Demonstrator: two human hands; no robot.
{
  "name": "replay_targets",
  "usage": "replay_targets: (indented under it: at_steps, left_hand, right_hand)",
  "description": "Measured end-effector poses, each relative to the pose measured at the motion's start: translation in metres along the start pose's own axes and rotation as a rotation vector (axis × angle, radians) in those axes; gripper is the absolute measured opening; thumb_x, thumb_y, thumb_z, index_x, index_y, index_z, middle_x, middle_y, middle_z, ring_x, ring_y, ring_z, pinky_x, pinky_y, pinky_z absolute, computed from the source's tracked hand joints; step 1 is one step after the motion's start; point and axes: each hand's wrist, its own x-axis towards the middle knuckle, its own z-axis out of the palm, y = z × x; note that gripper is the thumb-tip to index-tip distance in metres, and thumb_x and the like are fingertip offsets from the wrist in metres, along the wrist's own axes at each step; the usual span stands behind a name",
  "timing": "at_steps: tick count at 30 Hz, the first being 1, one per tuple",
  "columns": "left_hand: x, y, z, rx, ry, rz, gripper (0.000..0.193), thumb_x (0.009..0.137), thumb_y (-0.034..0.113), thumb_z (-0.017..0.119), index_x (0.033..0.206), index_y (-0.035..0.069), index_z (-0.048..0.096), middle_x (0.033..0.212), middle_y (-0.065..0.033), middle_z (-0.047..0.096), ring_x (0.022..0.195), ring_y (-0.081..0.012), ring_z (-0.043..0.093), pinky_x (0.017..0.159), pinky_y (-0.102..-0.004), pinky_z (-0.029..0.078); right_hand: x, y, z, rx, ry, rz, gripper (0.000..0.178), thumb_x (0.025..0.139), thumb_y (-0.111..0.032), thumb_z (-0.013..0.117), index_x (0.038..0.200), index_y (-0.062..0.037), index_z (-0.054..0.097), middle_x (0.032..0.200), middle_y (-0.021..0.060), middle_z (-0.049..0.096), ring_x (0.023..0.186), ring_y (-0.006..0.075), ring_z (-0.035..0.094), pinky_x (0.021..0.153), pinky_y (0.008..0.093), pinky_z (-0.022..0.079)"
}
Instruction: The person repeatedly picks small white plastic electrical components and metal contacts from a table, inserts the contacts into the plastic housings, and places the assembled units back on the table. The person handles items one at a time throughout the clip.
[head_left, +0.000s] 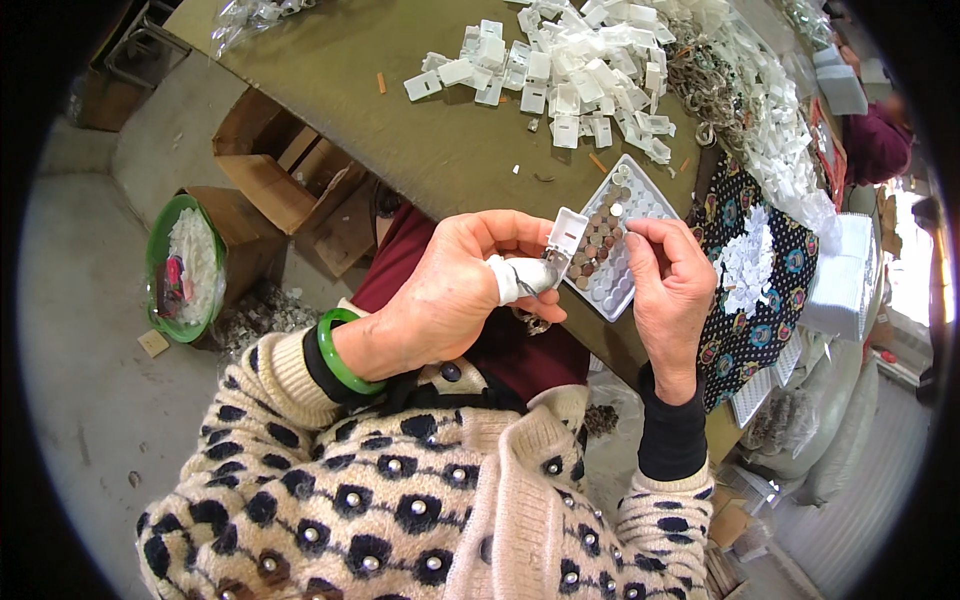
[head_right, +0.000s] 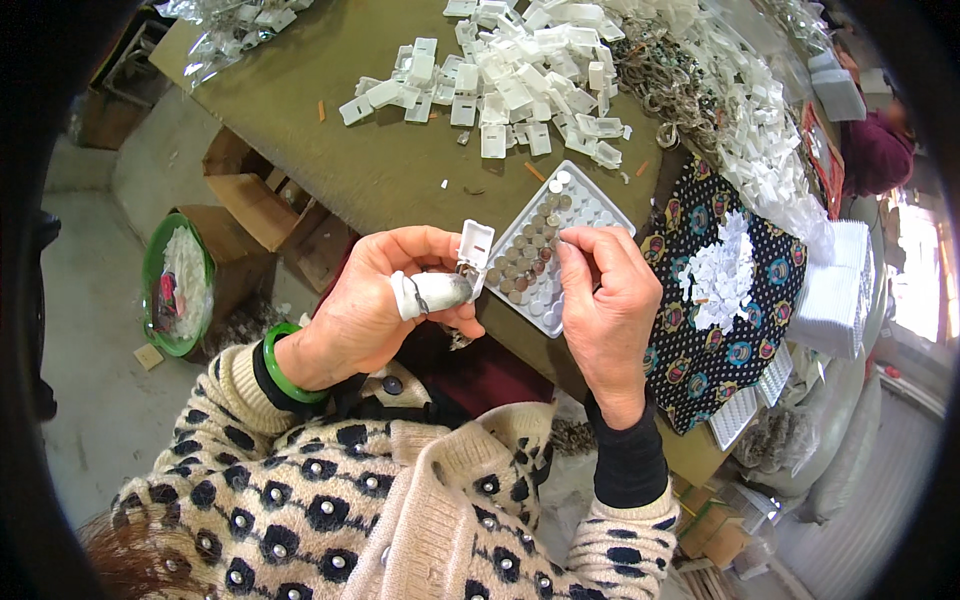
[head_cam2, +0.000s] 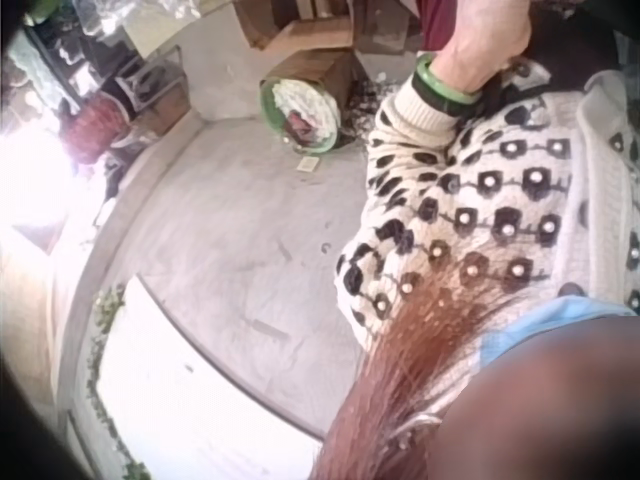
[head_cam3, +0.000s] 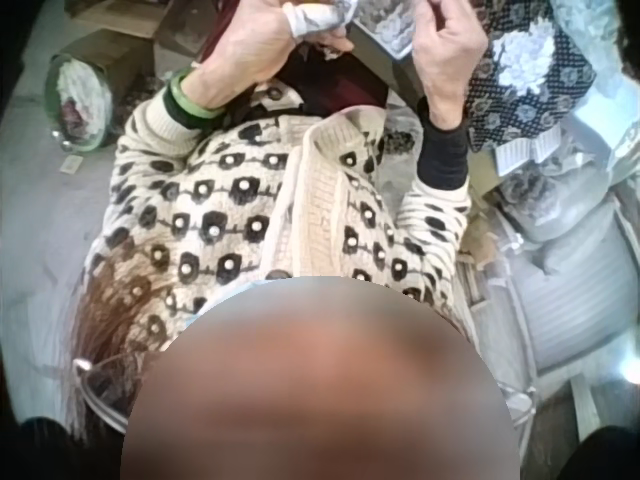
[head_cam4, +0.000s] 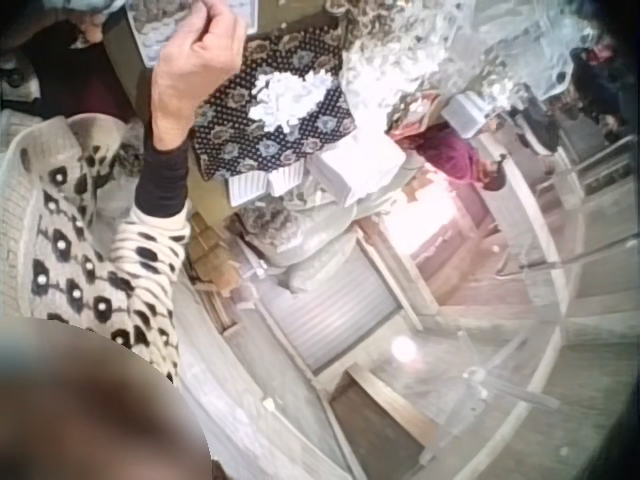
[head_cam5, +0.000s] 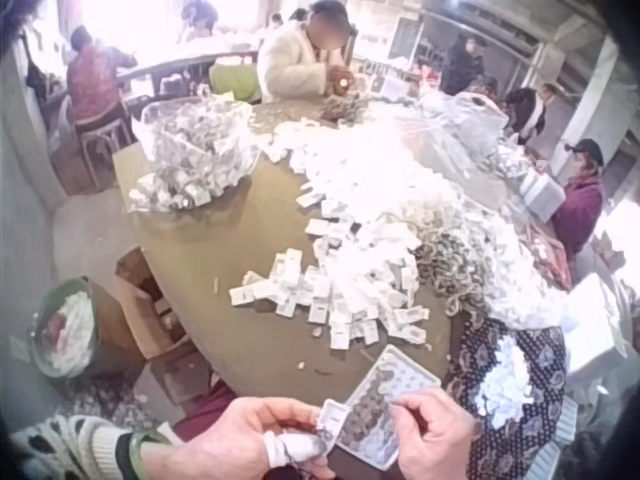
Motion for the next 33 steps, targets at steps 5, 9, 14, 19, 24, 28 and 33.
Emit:
replay_targets:
  at_steps: [5,9,14,19,24,28,33]
  left_hand:
    - [0.000,0.001,-0.001,-0.003,-0.001,0.019,0.032,0.088,0.002,0.068,0.118,-0.006,0.061,0.101,-0.0137,0.069,0.083,-0.0208,0.070,0.075,-0.0401,0.062]
    - [0.000,0.003,-0.003,0.002,0.014,0.013,0.034,0.087,0.002,0.068,0.119,-0.006,0.061,0.102,-0.0145,0.069,0.084,-0.0212,0.070,0.075,-0.0396,0.062]
    - [0.001,0.004,-0.005,-0.002,0.024,-0.008,0.033,0.087,0.002,0.068,0.119,-0.006,0.061,0.103,-0.0147,0.069,0.084,-0.0215,0.070,0.075,-0.0393,0.062]
    - [0.002,0.003,-0.005,0.001,0.020,-0.012,0.031,0.088,0.000,0.066,0.118,-0.006,0.061,0.102,-0.0149,0.069,0.084,-0.0221,0.070,0.074,-0.0392,0.062]
    - [0.002,0.002,-0.005,0.002,0.031,-0.004,0.029,0.088,-0.001,0.065,0.117,-0.006,0.060,0.101,-0.0150,0.069,0.084,-0.0226,0.070,0.074,-0.0392,0.062]
    - [0.002,0.001,-0.006,-0.007,0.018,0.005,0.029,0.089,-0.001,0.064,0.117,-0.006,0.060,0.101,-0.0148,0.069,0.084,-0.0224,0.071,0.074,-0.0389,0.062]
    - [0.003,-0.001,-0.008,-0.014,-0.012,0.028,0.032,0.088,0.001,0.066,0.119,-0.007,0.060,0.102,-0.0148,0.069,0.084,-0.0214,0.071,0.075,-0.0369,0.062]
  right_hand:
    - [0.004,-0.005,0.006,-0.168,-0.050,-0.027,0.009,0.083,0.004,0.065,0.092,0.0022,0.066,0.081,0.0119,0.064,0.068,0.0231,0.062,0.063,0.0308,0.049]
    - [0.006,-0.008,0.005,-0.222,-0.089,-0.049,0.011,0.082,0.005,0.064,0.092,0.0023,0.067,0.082,0.0134,0.064,0.069,0.0268,0.063,0.064,0.0329,0.050]
    - [0.006,-0.008,-0.001,-0.123,-0.078,0.072,0.009,0.083,0.005,0.064,0.091,0.0025,0.067,0.081,0.0091,0.065,0.067,0.0173,0.063,0.061,0.0285,0.049]
    - [0.002,-0.003,0.000,-0.104,-0.064,0.110,0.009,0.084,0.005,0.063,0.092,0.0027,0.067,0.083,0.0065,0.066,0.064,0.0118,0.062,0.059,0.0256,0.049]
    - [0.005,-0.003,0.001,-0.109,-0.102,0.161,0.012,0.084,0.005,0.063,0.095,0.0029,0.067,0.084,0.0093,0.066,0.066,0.0159,0.064,0.061,0.0284,0.051]
    - [0.010,-0.007,-0.002,-0.259,-0.203,-0.018,0.015,0.083,0.007,0.062,0.097,0.0038,0.066,0.084,0.0139,0.063,0.071,0.0264,0.065,0.065,0.0333,0.051]
    - [0.013,-0.009,-0.003,-0.380,-0.225,-0.187,0.018,0.082,0.007,0.062,0.099,0.0031,0.066,0.083,0.0113,0.063,0.068,0.0208,0.061,0.063,0.0305,0.049]
